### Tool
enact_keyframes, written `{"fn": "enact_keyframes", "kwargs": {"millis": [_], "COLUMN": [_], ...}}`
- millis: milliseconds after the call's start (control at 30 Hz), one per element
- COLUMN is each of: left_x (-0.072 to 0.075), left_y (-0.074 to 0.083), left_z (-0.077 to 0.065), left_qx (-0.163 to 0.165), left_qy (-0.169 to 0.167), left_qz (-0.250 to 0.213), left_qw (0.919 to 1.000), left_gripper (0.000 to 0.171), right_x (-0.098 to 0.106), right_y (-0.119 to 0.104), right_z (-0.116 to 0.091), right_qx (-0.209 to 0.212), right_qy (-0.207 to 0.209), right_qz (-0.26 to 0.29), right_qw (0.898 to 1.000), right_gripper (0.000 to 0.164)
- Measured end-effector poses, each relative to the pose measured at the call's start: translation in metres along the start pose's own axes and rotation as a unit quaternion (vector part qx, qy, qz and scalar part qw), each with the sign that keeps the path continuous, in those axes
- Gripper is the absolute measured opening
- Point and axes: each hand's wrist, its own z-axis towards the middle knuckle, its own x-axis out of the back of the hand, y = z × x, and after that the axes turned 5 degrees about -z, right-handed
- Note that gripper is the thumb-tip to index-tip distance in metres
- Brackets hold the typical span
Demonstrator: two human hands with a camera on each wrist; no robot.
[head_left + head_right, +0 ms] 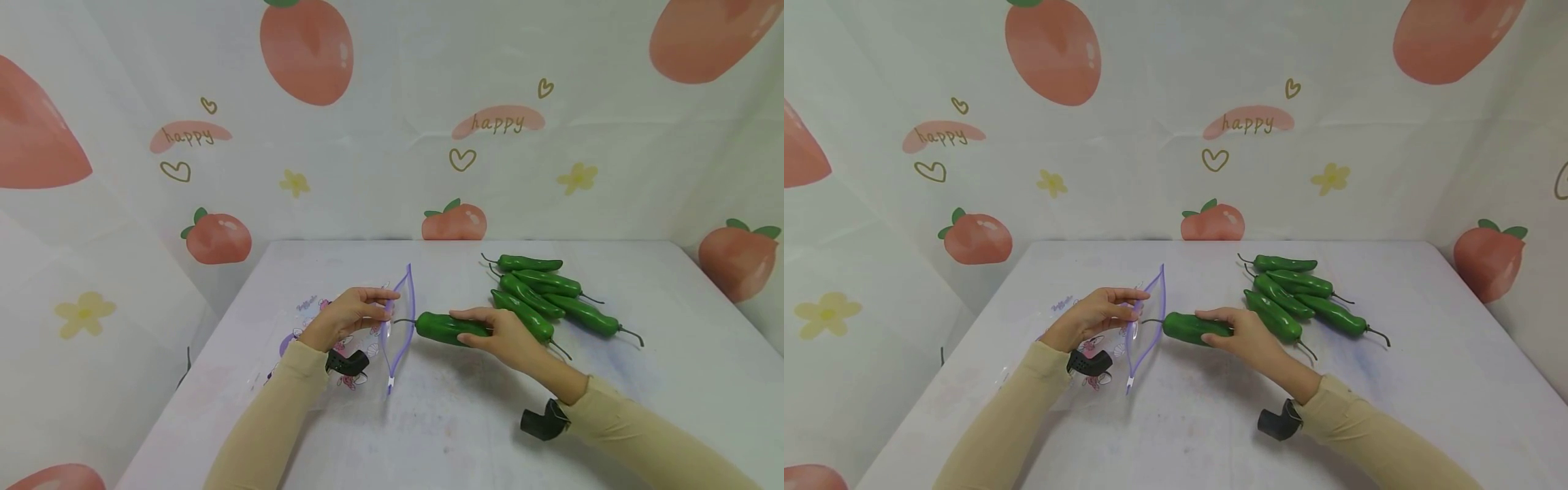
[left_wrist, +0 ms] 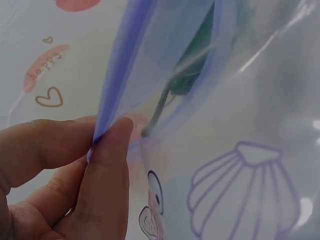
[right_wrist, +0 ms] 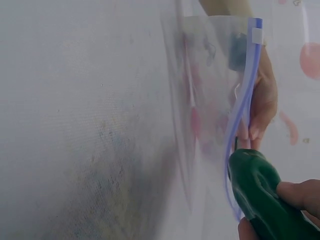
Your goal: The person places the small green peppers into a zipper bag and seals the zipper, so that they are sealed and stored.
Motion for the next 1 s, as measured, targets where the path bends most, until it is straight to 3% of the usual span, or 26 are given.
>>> {"fn": "enact_keyframes", "kwargs": {"millis": [333, 667, 1000], "left_x": [0.000, 0.000, -0.001], "left_y": [0.001, 0.001, -0.001], "left_z": [0.002, 0.002, 0.004], "left_qx": [-0.013, -0.004, -0.001], "left_qy": [-0.014, -0.003, -0.005], "left_qz": [0.002, 0.016, 0.021], "left_qw": [0.9998, 0.9999, 0.9998], "left_gripper": [0.050, 0.050, 0.050], "right_x": [-0.003, -0.005, -0.008], "right_y": [-0.006, -0.010, -0.011], "right_z": [0.006, 0.009, 0.010], "right_qx": [0.016, 0.009, 0.009], "right_qy": [-0.007, -0.014, -0.050], "right_qz": [0.000, 0.005, 0.023], "right_qw": [1.000, 1.000, 0.998], "right_gripper": [0.038, 0.037, 0.042]}}
